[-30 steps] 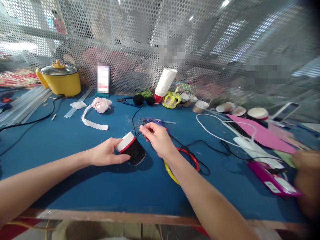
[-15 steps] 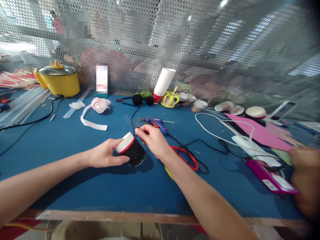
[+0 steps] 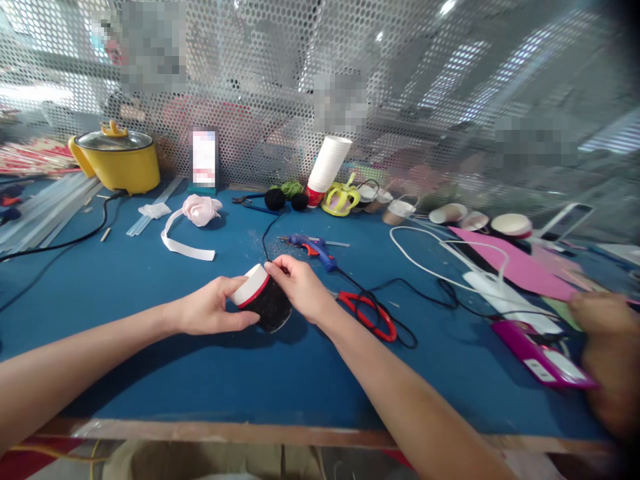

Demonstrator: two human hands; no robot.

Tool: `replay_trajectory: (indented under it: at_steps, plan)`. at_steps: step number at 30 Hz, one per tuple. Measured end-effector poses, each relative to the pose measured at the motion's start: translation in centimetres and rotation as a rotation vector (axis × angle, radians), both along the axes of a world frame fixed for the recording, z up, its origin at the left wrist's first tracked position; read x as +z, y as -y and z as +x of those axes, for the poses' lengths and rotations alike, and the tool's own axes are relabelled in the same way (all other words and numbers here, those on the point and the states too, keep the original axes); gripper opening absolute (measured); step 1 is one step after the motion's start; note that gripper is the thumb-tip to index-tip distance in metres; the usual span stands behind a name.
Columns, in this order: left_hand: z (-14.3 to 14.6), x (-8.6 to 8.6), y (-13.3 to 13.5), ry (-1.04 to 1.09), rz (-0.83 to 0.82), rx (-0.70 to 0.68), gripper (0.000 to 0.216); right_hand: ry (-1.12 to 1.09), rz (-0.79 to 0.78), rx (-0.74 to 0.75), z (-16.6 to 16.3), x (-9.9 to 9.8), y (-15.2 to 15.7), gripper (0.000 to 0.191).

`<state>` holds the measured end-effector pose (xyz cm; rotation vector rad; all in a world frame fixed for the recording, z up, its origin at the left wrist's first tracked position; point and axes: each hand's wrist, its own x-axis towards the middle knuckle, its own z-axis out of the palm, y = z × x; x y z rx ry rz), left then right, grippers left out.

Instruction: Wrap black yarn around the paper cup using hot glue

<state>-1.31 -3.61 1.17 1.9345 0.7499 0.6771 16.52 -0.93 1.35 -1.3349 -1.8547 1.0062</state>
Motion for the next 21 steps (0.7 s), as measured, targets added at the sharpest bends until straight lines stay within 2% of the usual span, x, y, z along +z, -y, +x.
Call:
replay_trajectory:
  at_steps: [12,16,21]
  plan:
    - [-0.12,-0.13,-0.30,-0.022,0.134,-0.061,0.016,0.099,0.025,0.000,-0.17,0.16,0.46,0.029]
    - [-0.16,-0.17,-0.48,-0.075,0.121,0.010,0.018,0.175,0.115,-0.053,-0.21,0.00,0.22,0.026]
    - [0.05,-0.32,-0.51,-0.069,-0.045,0.090,0.035,0.343,0.353,-0.149,-0.41,-0.44,0.36,0.021]
